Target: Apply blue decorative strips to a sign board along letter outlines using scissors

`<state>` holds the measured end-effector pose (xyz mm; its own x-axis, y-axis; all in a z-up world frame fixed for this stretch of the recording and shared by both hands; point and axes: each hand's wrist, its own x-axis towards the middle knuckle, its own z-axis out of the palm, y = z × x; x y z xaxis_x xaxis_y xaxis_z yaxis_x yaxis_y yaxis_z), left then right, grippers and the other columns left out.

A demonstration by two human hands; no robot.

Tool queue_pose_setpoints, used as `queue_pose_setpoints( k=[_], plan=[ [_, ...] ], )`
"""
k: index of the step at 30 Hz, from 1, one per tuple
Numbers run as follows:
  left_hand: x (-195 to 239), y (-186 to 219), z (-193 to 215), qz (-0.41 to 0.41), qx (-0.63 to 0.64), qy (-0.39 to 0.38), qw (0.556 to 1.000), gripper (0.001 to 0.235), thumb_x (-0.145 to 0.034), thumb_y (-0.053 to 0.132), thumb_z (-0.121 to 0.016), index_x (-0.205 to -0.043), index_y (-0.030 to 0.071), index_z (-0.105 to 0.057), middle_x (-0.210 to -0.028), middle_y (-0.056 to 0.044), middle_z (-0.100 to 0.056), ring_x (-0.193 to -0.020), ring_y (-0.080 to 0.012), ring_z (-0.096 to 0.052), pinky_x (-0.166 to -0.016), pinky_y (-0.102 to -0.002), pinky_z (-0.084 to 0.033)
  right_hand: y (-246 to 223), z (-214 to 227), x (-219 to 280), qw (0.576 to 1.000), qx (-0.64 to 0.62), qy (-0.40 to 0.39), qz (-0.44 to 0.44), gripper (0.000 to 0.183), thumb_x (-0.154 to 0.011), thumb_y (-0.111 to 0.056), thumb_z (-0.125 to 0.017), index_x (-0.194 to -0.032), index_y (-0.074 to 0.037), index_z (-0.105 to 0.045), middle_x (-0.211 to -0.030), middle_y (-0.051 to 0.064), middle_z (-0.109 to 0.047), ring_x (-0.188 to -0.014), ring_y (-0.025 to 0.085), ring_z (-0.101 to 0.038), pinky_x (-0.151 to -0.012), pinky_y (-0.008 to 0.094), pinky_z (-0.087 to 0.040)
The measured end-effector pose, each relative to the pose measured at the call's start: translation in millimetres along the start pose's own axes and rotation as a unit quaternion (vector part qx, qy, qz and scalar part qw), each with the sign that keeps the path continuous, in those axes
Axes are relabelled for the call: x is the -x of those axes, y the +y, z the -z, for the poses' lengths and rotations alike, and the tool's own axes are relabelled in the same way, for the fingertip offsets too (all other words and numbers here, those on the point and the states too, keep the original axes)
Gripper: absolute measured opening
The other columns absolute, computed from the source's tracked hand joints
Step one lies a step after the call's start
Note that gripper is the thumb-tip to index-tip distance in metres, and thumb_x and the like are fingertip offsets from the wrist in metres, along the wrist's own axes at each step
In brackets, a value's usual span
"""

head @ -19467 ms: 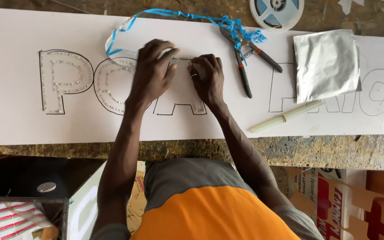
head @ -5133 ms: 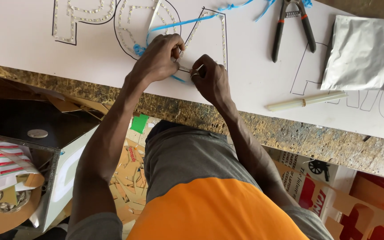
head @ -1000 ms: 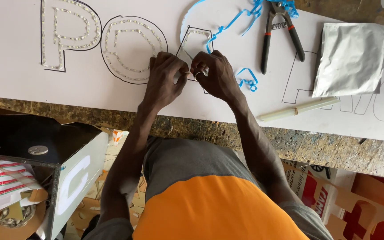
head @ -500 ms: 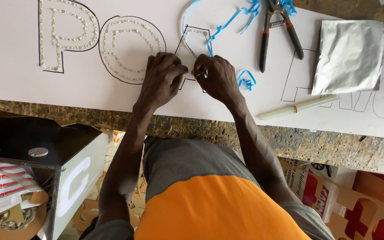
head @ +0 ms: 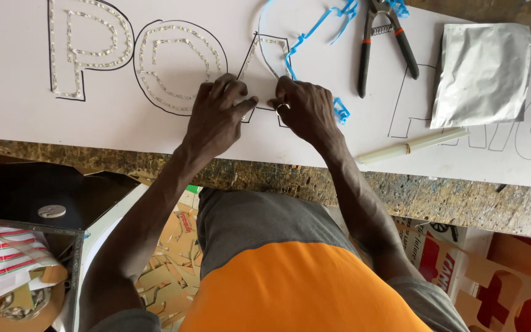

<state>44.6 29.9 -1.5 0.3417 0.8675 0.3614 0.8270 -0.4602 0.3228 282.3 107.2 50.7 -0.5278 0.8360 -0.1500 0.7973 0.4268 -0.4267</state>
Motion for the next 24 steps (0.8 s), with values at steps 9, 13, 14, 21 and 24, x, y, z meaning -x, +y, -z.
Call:
queue_pose_setpoints(
  k=[9, 13, 14, 21, 24],
  plan=[
    [7.0, 53.9, -14.4, 0.034, -0.080, -0.049, 0.995, 0.049, -0.104, 0.013, -0.075, -0.153, 0.013, -0.071, -0.141, -0.011, -0.066, -0.146, -0.0337, -0.056, -0.112, -0.049, -0.050, 0.4, 3.7, 2.7, 0.999, 0.021, -0.013, -0.044, 0.023, -0.090, -0.014, -0.082, -0.106, -0.019, -0.066, -0.086, 0.004, -0.081, -0.082, 0.039, -0.081, -0.082, 0.053, -0.060],
    [9.3, 61.0, -20.2, 0.027, -0.087, 0.025, 0.996, 0.051, -0.107, 0.019, -0.075, -0.156, 0.009, -0.067, -0.143, -0.014, -0.066, -0.142, -0.0322, -0.062, -0.107, -0.047, -0.052, 5.8, 2.6, 2.9, 0.998, 0.015, -0.048, -0.030, 0.023, -0.091, -0.007, -0.078, -0.110, -0.016, -0.069, -0.090, 0.008, -0.082, -0.086, 0.042, -0.083, -0.084, 0.055, -0.061],
    [7.8, 61.9, -19.3, 0.026, -0.087, 0.026, 0.995, 0.051, -0.107, 0.019, -0.075, -0.156, 0.009, -0.067, -0.143, -0.014, -0.066, -0.142, -0.0322, -0.062, -0.107, -0.047, -0.052, 11.6, 3.1, 5.5, 0.998, 0.016, -0.048, -0.030, 0.023, -0.091, -0.007, -0.078, -0.110, -0.016, -0.069, -0.090, 0.008, -0.082, -0.086, 0.042, -0.083, -0.084, 0.055, -0.061],
    [-6.7, 53.5, -37.7, 0.059, -0.027, 0.031, 0.997, 0.029, -0.107, 0.021, -0.075, -0.136, 0.020, -0.077, -0.119, -0.003, -0.062, -0.122, -0.0286, -0.063, -0.093, -0.046, -0.051, 32.0, -3.6, 13.6, 0.996, 0.053, -0.062, -0.022, 0.024, -0.093, -0.008, -0.075, -0.115, -0.015, -0.076, -0.100, 0.010, -0.080, -0.084, 0.046, -0.082, -0.076, 0.056, -0.062],
    [-26.6, 42.8, -44.5, 0.074, 0.028, 0.050, 0.996, 0.008, -0.107, 0.020, -0.075, -0.113, 0.020, -0.080, -0.105, 0.001, -0.057, -0.107, -0.0264, -0.062, -0.083, -0.043, -0.050, 29.8, 1.9, 9.6, 0.996, 0.062, -0.067, -0.008, 0.032, -0.095, -0.007, -0.075, -0.126, -0.014, -0.076, -0.105, 0.012, -0.079, -0.087, 0.048, -0.081, -0.075, 0.060, -0.062]
  ],
)
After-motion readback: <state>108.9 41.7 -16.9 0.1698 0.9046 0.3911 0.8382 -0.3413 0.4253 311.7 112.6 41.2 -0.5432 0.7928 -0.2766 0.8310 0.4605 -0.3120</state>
